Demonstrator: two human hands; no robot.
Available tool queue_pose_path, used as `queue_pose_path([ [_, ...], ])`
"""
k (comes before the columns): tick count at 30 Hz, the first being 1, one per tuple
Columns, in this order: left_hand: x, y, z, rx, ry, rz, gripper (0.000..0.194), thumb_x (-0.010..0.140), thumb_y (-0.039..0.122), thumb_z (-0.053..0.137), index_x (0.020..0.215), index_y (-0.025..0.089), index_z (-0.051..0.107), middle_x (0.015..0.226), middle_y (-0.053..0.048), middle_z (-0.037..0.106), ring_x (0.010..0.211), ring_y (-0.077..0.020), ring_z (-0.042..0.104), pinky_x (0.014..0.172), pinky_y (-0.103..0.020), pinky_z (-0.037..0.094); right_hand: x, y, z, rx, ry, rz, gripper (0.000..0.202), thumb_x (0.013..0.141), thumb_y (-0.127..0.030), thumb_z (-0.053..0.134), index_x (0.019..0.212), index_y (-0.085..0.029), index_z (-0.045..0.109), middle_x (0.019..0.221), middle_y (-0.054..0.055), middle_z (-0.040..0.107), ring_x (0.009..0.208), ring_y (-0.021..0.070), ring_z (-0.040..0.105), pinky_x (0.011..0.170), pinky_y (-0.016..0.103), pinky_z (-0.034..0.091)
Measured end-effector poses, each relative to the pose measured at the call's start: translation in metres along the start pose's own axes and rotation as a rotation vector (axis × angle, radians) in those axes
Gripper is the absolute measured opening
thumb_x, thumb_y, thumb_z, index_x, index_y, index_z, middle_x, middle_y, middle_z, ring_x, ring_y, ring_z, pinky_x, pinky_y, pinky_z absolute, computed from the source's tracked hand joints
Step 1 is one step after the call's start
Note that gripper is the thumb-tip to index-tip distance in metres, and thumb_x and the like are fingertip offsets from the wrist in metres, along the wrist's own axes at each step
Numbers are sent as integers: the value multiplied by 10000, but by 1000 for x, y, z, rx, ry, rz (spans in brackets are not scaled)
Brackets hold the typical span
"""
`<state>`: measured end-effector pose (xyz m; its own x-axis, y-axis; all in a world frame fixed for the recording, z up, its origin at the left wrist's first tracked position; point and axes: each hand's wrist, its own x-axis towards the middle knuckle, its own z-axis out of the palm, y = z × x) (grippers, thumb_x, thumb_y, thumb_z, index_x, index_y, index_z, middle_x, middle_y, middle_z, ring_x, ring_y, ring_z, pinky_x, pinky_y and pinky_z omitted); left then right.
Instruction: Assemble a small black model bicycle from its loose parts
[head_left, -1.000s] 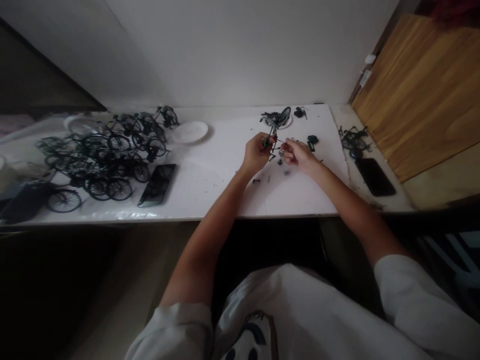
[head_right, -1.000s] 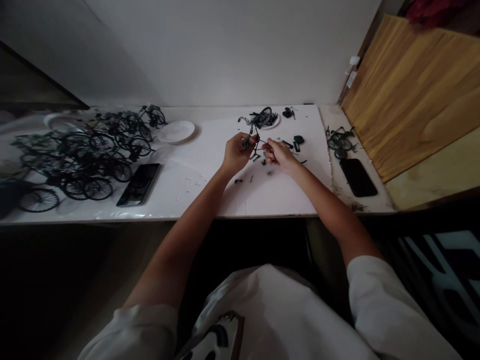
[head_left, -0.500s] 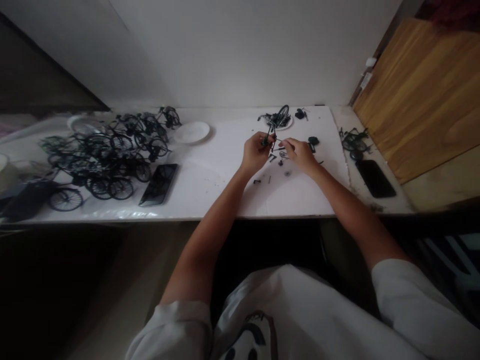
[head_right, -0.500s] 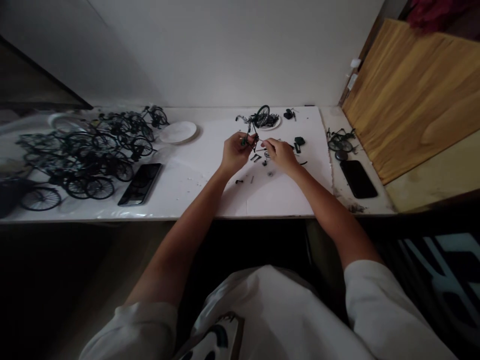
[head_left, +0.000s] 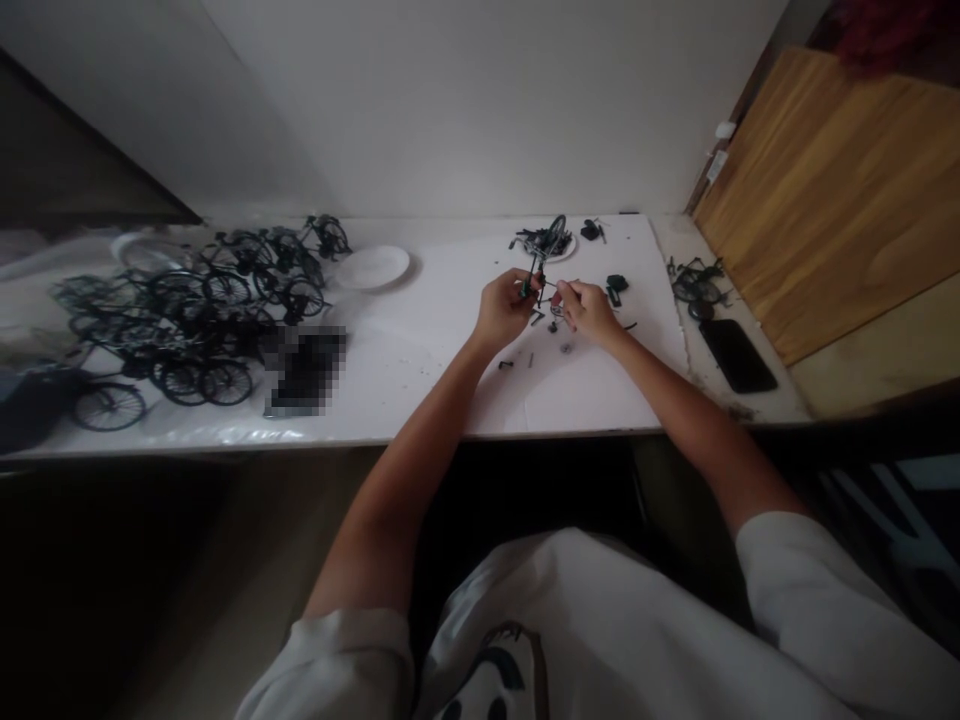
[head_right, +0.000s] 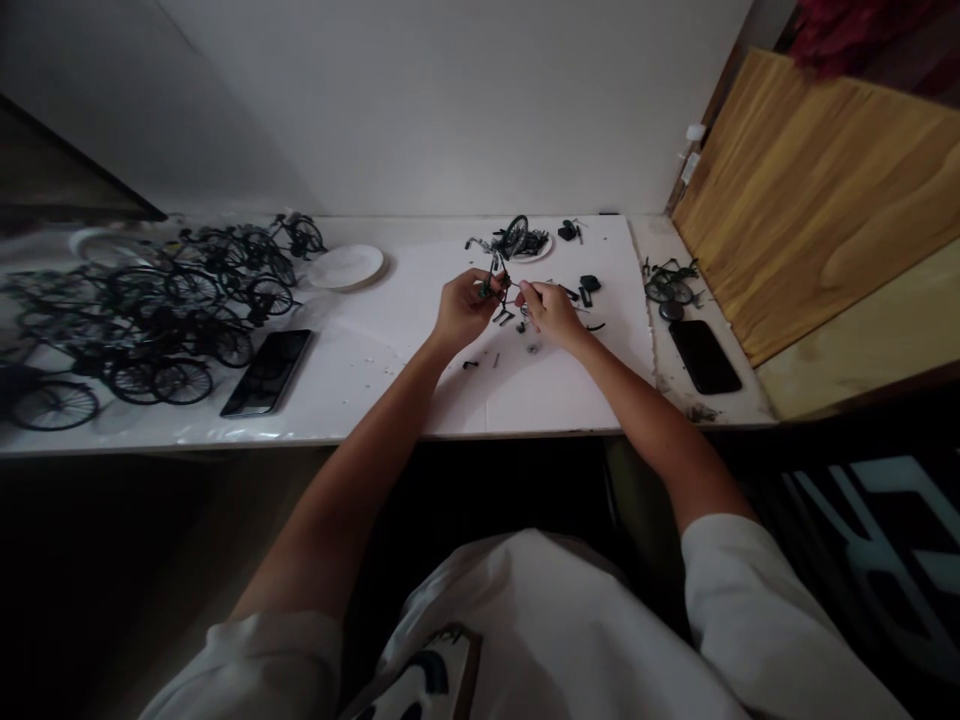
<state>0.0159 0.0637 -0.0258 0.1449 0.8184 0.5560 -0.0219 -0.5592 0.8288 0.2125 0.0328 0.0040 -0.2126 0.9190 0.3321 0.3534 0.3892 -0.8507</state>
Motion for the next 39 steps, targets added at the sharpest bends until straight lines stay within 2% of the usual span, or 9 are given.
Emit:
queue_pose_path([
  [6, 0, -3, 0, -17, -14, 41, 150, 853, 177, 763, 966, 209, 670, 1098, -118, 808, 1148, -234, 789, 955, -378, 638, 2, 2, 3, 73, -18, 96, 781, 958, -972, 376, 751, -252, 596, 491, -41, 469, 438, 144, 483, 505, 304, 428],
  [10, -2, -1, 1, -23, -20, 9, 192, 805, 162, 764, 969, 210, 676, 1095, -116, 802, 1138, -240, 781, 914, -364, 641, 4, 4, 2, 21, -1, 55, 783, 987, -939, 372, 767, -236, 640, 497, -35, 485, 458, 150, 496, 576, 320, 450],
  [14, -2, -2, 3, -66, -5, -61, 192, 811, 177, 766, 969, 213, 664, 1066, -108, 797, 1217, -256, 765, 942, -366, 638, 6, 7, -3, -97, 17, 22, 778, 1021, -891, 361, 787, -222, 682, 514, -17, 510, 535, 178, 532, 649, 334, 458],
  [19, 0, -17, 2, -41, 67, -133, 197, 892, 220, 764, 1040, 219, 633, 1051, -93, 793, 953, -180, 788, 835, -320, 638, 9, 7, -13, -195, 6, -44, 584, 1052, -678, 496, 863, -183, 742, 673, 30, 644, 729, 209, 623, 731, 327, 469],
  [22, 2, -25, 0, -33, 94, -137, 212, 897, 205, 776, 1048, 222, 627, 1053, -95, 792, 911, -164, 774, 809, -300, 628, 11, 10, -17, -210, 9, -80, 372, 1022, -487, 573, 954, -176, 763, 899, 73, 770, 869, 218, 674, 828, 323, 493],
  [25, 3, -29, -2, -22, 100, -129, 207, 905, 212, 783, 1041, 219, 628, 1029, -90, 790, 895, -158, 762, 804, -290, 619, 13, 14, -20, -244, 31, -49, 261, 992, -361, 582, 1024, -175, 763, 1036, 100, 809, 910, 223, 685, 851, 329, 495],
  [31, 3, -26, -4, 10, 94, -123, 230, 918, 207, 772, 1131, 204, 684, 939, -62, 791, 775, -133, 727, 702, -253, 559, 13, 17, -19, -278, 31, 4, 340, 1050, -407, 518, 1102, -176, 762, 1053, 107, 817, 914, 244, 684, 900, 362, 518],
  [36, 1, -19, -6, 72, 37, -103, 226, 948, 244, 770, 1163, 203, 713, 736, -5, 719, 634, -132, 636, 648, -273, 514, 9, 9, -16, -142, 71, -167, 416, 1080, -457, 522, 1229, -171, 785, 1276, 131, 809, 1172, 248, 729, 1066, 363, 522],
  [39, 1, -13, -6, 106, 10, -90, 196, 973, 256, 736, 1157, 188, 729, 754, -16, 728, 657, -136, 644, 653, -271, 501, 7, 3, -14, -103, 74, -209, 385, 1052, -473, 615, 1175, -182, 835, 1225, 126, 827, 1152, 250, 747, 1045, 353, 536],
])
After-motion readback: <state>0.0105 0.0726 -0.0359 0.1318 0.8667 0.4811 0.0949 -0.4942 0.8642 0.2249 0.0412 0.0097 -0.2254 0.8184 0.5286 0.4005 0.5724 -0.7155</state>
